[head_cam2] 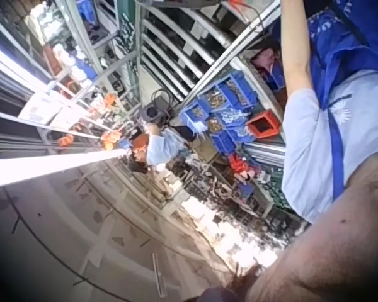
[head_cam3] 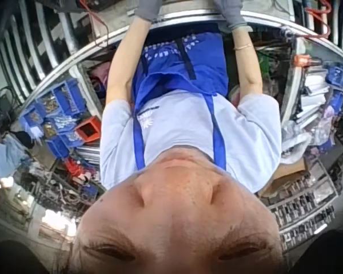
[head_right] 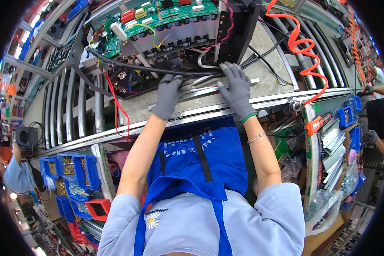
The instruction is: The person assembles electronic components on a circuit board, using a screwdriver to secure parts and a pneumatic tool to tighten screws. They then sort small electronic modules from a plastic bag, handling them one by one.
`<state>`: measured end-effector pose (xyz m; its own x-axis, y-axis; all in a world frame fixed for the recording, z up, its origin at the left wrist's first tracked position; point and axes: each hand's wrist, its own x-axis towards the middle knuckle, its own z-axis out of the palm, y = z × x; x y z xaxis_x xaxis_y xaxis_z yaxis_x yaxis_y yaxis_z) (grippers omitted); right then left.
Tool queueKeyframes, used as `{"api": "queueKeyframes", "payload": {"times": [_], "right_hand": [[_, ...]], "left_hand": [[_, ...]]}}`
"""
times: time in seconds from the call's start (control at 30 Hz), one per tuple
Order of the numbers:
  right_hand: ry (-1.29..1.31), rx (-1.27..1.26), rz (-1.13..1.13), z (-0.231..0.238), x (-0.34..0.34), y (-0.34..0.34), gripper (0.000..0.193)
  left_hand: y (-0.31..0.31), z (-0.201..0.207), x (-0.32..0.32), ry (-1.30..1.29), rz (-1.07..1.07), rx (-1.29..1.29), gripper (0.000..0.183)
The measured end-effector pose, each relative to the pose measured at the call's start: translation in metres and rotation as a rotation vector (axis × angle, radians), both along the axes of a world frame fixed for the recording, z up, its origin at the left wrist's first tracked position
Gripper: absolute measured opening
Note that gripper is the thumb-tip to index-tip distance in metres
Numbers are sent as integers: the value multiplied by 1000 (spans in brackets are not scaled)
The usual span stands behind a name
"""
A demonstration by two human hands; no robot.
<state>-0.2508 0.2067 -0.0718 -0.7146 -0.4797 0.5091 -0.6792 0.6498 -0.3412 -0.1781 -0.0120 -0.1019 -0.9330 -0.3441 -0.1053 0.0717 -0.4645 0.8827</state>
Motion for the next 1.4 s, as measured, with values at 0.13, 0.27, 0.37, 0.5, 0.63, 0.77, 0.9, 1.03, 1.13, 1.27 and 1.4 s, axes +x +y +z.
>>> {"api": "queueKeyframes", "payload": {"times": [0.13, 0.27, 0.37, 0.5, 0.63, 0.77, 0.9, 1.03, 1.13, 1.27, 1.4], "right_hand": [[-15, 17, -39, -14, 5, -4, 47], [-21, -87, 13, -24, 5, -4, 33], [-32, -245, 67, -34, 2, 4, 28], [49, -463, -56, -39, -2, 6, 29], [11, -468, -82, -48, -8, 8, 32], [-20, -361, -50, -48, -10, 3, 34], [-50, -240, 40, -30, 0, -5, 33], [-27, -460, 354, 15, 12, -50, 23], [-324, -368, 345, 31, 15, -91, 25], [-501, 212, 626, 76, 16, -118, 45], [103, 200, 889, 78, 29, -131, 56]], "left_hand": [[7, -6, -38, -124, -220, 556, 7], [25, -7, -56, -341, 2, 548, 11], [19, 3, -56, -239, -49, 412, 14], [-18, 0, -41, -37, -37, 475, 15], [-2, 66, 7, -82, 111, 601, 19], [-19, 85, 83, 114, -158, 544, 34], [0, 136, 164, -53, -127, 82, 59], [-5, 126, 212, -350, -26, -416, 41], [-17, 100, 214, -487, 70, -777, 27], [-50, 64, 196, -557, 169, -561, 28], [-52, 82, 170, -536, -2, -687, 28]]}}
